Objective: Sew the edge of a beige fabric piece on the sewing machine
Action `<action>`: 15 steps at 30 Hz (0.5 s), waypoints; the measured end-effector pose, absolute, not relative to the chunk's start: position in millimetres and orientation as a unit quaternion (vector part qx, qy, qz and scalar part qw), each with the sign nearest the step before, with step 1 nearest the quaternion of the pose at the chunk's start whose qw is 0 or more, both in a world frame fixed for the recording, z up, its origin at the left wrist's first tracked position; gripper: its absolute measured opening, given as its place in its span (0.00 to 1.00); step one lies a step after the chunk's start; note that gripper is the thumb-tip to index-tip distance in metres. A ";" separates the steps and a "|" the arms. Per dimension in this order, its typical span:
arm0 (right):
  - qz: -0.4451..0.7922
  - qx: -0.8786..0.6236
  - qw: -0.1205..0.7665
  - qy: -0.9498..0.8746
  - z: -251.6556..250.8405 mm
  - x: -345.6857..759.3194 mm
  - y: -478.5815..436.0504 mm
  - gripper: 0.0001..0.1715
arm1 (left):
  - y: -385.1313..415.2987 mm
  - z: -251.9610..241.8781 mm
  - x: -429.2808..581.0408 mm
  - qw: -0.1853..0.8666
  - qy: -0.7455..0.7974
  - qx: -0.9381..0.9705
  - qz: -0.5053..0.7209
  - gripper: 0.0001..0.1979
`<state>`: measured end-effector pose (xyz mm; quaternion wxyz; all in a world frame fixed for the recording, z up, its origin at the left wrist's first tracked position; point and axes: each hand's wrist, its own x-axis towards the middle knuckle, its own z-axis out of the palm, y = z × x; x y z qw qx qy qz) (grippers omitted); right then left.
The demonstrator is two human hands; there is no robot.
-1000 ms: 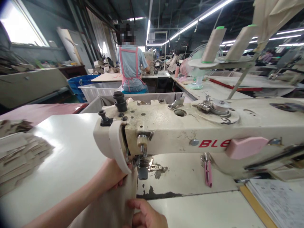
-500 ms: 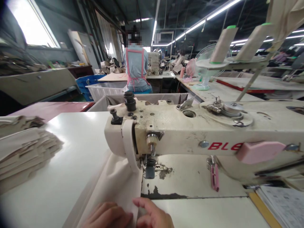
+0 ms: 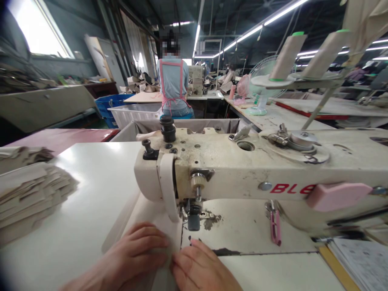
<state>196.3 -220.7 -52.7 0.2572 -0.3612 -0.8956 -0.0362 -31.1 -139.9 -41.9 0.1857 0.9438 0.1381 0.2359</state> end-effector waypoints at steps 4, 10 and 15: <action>-0.056 -0.354 0.255 -0.898 -38.8 199.6 -208.8 0.15 | -124.1 -29.0 -33.6 0.181 0.143 0.959 0.166 0.13; 0.010 -0.400 0.253 -0.881 -31.3 199.5 -199.5 0.22 | -100.3 -29.9 -26.5 0.209 0.137 0.958 0.143 0.18; 0.016 -0.449 0.228 -0.864 -39.8 199.4 -200.0 0.29 | -86.6 -19.5 -18.1 0.270 0.164 0.943 0.105 0.20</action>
